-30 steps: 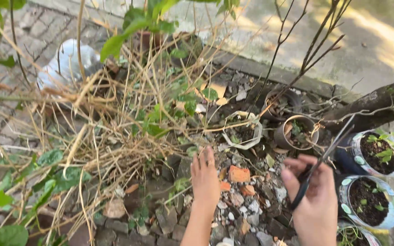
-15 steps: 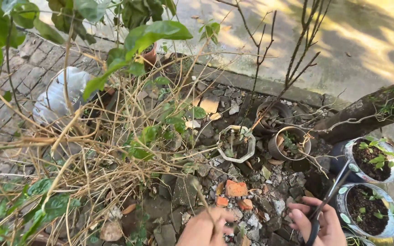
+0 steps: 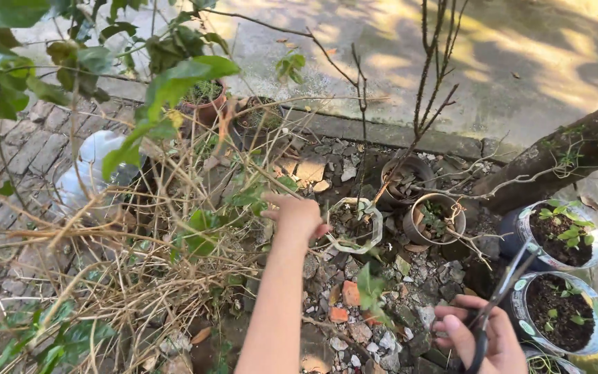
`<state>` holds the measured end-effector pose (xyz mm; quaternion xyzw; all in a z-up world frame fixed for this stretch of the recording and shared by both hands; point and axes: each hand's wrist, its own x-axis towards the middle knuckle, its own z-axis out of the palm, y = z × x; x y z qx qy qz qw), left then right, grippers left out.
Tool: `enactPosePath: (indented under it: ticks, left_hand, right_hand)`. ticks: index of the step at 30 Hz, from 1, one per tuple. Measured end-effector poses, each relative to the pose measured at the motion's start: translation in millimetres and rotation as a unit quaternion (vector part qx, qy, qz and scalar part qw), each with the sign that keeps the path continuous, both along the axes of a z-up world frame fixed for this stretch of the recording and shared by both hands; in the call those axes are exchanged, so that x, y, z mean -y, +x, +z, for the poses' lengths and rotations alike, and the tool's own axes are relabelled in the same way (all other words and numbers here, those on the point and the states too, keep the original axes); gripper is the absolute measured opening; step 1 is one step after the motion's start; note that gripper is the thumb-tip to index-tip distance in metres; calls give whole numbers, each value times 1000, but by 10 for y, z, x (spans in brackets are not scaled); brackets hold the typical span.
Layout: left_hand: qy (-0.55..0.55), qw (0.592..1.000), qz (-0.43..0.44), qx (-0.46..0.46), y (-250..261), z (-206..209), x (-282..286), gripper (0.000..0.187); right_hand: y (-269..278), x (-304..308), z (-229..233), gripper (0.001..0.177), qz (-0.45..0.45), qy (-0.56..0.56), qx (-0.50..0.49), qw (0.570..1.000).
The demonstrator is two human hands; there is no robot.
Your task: The recorder uses scissors to prune dry and green branches from a plant in an outdoor garden.
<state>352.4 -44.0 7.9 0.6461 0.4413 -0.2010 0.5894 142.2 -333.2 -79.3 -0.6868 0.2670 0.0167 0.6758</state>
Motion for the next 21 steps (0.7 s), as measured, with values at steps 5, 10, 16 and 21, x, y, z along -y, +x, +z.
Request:
enactPosePath:
  ticks: [5,10,16,21]
  left_hand:
    - [16,1000,21,-6,13,211,-187,110]
    - [-26,997,-56,38,-86,-251,-531,75]
    - [155,971,-180,26,-548,-106,-625,34]
    - [279,930,-235,45,-1172,-99,-779,21]
  right_hand:
    - [-80,346,-80,48,-22,-10,2,1000]
    - [-111,554,-91,48,-18,-22,-25,999]
    - [44,460,-52,50,102,-82,-118,984]
    - [564,-236,426,52,347,-295,-246,856]
